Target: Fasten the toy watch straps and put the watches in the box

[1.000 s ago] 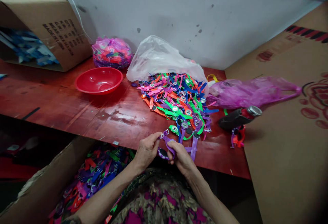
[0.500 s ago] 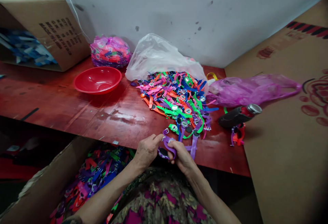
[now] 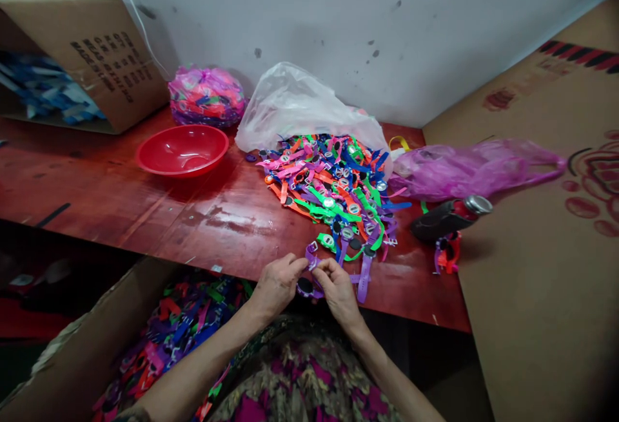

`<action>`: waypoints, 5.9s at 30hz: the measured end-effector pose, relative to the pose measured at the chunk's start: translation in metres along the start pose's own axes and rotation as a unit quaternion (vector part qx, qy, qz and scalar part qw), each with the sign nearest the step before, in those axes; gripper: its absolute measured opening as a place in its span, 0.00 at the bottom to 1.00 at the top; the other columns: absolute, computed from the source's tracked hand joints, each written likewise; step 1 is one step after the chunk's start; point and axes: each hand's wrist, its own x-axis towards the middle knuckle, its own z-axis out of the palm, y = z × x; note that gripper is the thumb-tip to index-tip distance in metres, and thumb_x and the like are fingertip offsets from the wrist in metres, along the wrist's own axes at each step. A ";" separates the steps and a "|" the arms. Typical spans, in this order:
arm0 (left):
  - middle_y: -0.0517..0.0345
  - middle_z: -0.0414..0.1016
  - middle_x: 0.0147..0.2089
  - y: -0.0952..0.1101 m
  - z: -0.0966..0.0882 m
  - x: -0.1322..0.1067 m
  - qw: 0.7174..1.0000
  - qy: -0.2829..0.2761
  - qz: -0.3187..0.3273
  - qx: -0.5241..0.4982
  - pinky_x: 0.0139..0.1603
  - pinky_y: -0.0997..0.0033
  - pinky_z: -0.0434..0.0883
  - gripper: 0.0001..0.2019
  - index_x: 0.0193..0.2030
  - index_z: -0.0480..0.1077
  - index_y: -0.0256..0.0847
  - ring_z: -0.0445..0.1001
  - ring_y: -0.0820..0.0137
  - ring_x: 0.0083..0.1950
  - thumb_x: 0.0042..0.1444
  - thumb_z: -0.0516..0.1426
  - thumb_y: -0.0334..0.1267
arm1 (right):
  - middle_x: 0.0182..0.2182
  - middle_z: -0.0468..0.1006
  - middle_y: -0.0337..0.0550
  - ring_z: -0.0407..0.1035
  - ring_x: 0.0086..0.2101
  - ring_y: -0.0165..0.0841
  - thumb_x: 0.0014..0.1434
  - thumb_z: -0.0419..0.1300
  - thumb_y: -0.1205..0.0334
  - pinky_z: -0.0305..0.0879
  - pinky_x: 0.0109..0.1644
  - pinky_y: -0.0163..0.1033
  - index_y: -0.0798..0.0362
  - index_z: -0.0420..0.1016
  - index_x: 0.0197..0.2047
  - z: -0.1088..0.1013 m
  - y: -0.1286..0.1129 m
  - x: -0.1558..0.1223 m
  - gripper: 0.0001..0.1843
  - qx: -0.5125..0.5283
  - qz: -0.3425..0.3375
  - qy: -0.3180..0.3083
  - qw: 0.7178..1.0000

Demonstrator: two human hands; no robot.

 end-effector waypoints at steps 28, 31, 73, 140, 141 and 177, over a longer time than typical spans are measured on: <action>0.59 0.70 0.28 -0.034 -0.035 -0.045 0.861 -0.269 -0.251 -0.352 0.29 0.81 0.59 0.20 0.35 0.70 0.34 0.63 0.76 0.28 0.55 0.47 0.50 | 0.27 0.75 0.40 0.68 0.29 0.31 0.54 0.57 0.55 0.64 0.37 0.37 0.53 0.74 0.33 -0.028 -0.010 0.006 0.11 -0.082 -0.068 0.027 0.994; 0.55 0.74 0.37 -0.068 -0.062 -0.070 0.894 -0.342 -0.245 -0.154 0.40 0.77 0.62 0.18 0.37 0.73 0.39 0.70 0.69 0.39 0.54 0.48 0.48 | 0.40 0.74 0.45 0.68 0.41 0.35 0.57 0.55 0.59 0.62 0.43 0.39 0.53 0.71 0.45 -0.019 -0.010 0.017 0.13 -0.391 -0.142 0.057 0.908; 0.64 0.71 0.24 -0.037 0.000 0.018 0.644 0.207 -0.420 -0.605 0.28 0.77 0.68 0.18 0.33 0.60 0.36 0.73 0.75 0.25 0.40 0.59 0.45 | 0.30 0.77 0.42 0.69 0.32 0.34 0.59 0.52 0.64 0.57 0.37 0.39 0.49 0.74 0.38 -0.007 0.013 -0.015 0.09 -0.603 -0.173 -0.025 0.778; 0.58 0.69 0.31 0.018 -0.003 -0.011 0.943 0.062 -0.153 -0.287 0.36 0.78 0.62 0.11 0.36 0.70 0.35 0.67 0.76 0.33 0.58 0.48 0.38 | 0.19 0.65 0.30 0.58 0.22 0.23 0.46 0.62 0.65 0.52 0.27 0.30 0.55 0.64 0.46 0.000 -0.028 -0.009 0.22 0.036 0.018 -0.105 0.994; 0.58 0.69 0.32 0.017 -0.005 -0.010 0.943 0.060 -0.149 -0.292 0.36 0.78 0.62 0.11 0.36 0.70 0.36 0.67 0.77 0.33 0.58 0.49 0.38 | 0.18 0.65 0.29 0.59 0.21 0.23 0.45 0.63 0.65 0.53 0.27 0.30 0.55 0.65 0.45 -0.001 -0.027 -0.007 0.23 0.031 0.025 -0.115 0.993; 0.56 0.70 0.29 0.010 -0.012 -0.005 0.871 -0.192 -0.171 -0.419 0.33 0.79 0.61 0.25 0.33 0.70 0.32 0.65 0.75 0.31 0.57 0.43 0.53 | 0.18 0.61 0.31 0.56 0.20 0.24 0.49 0.60 0.57 0.55 0.26 0.32 0.54 0.61 0.25 0.005 -0.022 0.004 0.12 -0.011 -0.049 0.076 0.996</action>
